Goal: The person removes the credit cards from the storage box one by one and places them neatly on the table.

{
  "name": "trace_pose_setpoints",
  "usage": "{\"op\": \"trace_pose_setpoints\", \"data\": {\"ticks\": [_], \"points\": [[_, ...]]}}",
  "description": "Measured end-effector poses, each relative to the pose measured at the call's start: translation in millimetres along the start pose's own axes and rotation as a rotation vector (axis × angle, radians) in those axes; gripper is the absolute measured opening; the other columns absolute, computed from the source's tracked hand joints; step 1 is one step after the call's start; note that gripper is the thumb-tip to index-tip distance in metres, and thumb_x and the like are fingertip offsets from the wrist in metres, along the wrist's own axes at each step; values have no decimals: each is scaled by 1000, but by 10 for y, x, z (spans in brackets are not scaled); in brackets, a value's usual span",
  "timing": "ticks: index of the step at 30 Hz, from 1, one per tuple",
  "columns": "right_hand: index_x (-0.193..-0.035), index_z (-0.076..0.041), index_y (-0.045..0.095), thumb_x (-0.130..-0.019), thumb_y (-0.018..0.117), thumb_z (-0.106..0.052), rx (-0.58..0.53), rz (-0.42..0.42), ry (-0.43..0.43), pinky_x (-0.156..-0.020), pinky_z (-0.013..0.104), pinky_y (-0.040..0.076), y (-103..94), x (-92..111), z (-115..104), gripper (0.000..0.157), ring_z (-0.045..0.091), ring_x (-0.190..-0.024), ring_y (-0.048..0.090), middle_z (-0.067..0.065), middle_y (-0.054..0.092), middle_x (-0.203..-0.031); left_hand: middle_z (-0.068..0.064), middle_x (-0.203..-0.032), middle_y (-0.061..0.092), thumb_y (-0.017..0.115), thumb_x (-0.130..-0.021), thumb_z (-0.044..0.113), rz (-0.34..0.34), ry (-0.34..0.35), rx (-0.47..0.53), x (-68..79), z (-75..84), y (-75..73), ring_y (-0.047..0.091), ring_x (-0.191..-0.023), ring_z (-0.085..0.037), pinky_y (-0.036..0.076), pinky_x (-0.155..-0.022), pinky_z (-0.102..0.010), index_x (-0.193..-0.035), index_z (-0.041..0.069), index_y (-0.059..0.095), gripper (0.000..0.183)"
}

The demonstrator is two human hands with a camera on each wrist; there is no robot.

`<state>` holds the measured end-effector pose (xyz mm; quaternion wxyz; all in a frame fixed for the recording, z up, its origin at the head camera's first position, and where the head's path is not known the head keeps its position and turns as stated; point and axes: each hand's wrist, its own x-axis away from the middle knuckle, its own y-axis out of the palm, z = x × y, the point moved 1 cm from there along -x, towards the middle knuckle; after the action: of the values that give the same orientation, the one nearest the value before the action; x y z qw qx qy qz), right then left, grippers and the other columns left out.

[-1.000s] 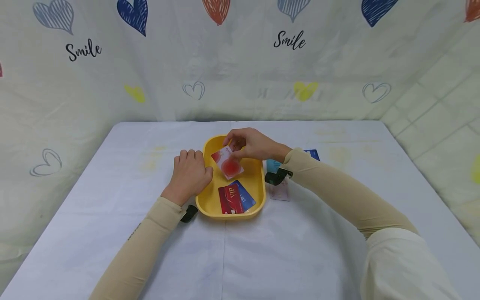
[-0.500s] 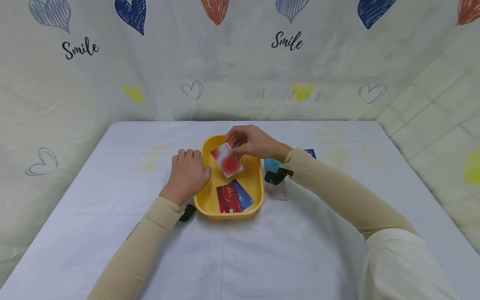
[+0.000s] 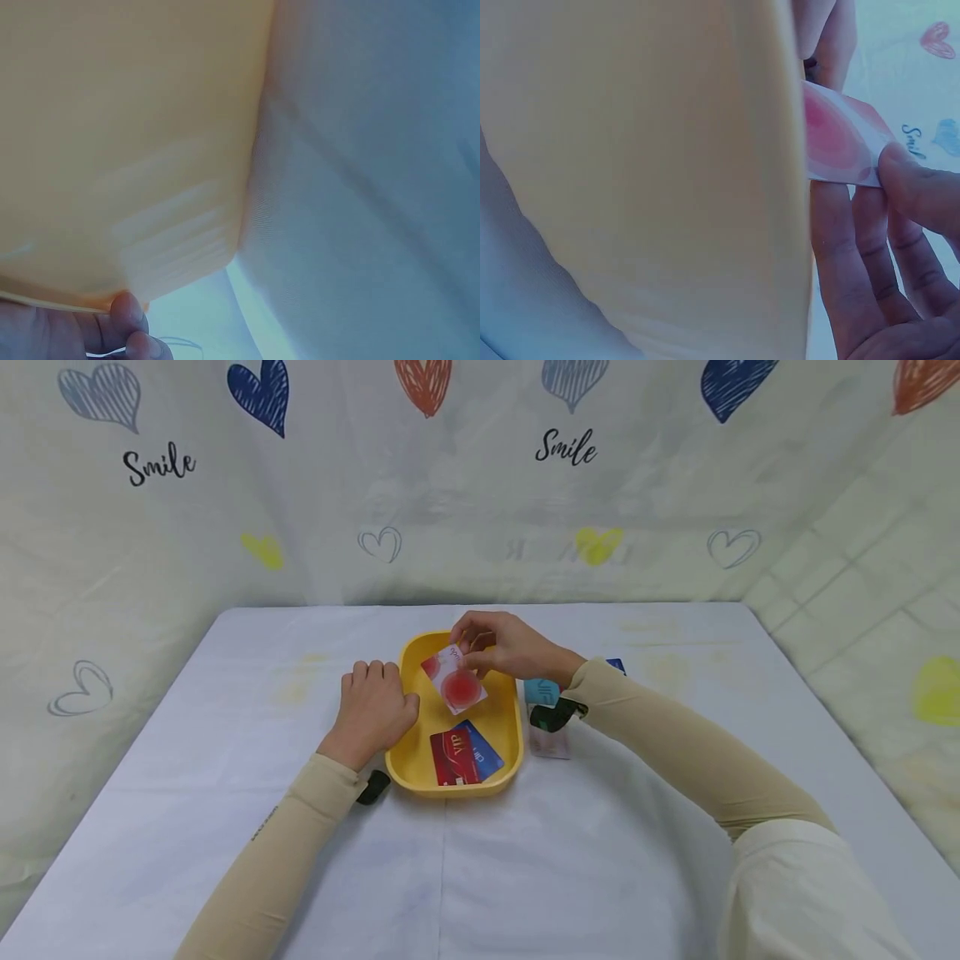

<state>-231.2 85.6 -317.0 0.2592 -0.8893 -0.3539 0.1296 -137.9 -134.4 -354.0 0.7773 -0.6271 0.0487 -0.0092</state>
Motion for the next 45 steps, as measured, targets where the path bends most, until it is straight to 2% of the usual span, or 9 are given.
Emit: {"op": "trace_pose_setpoints", "data": {"ticks": [4, 21, 34, 45], "points": [[-123, -8, 61, -93, 73, -7, -37, -9, 5, -75, 37, 64, -4, 30, -14, 32, 27, -95, 70, 14, 63, -110, -19, -97, 52, 46, -98, 31, -7, 0, -1, 0, -4, 9, 42, -102, -37, 35, -88, -49, -107, -6, 54, 39], [-124, -10, 59, -94, 73, -10, -53, 11, -4, -73, 38, 64, -49, 143, -148, 33, 27, -99, 71, 15, 63, -114, -20, -99, 52, 45, -97, 31, -29, -10, 2, -1, 16, -15, 42, -105, -37, 35, -92, -50, -111, -7, 53, 42], [-122, -9, 60, -94, 73, -10, -35, 54, -35, -71, 38, 64, -160, 305, -166, 31, 28, -99, 70, 15, 64, -113, -20, -96, 50, 46, -97, 29, -22, -11, 8, -2, 39, 0, 41, -103, -37, 34, -89, -49, -106, -7, 53, 38], [-123, -8, 59, -95, 72, -10, -64, 105, -13, -72, 40, 64, -229, 474, -139, 31, 29, -103, 69, 15, 63, -114, -21, -100, 51, 44, -97, 30, -39, -20, -9, 8, 72, -12, 41, -106, -38, 35, -93, -51, -113, -8, 52, 42]]}}
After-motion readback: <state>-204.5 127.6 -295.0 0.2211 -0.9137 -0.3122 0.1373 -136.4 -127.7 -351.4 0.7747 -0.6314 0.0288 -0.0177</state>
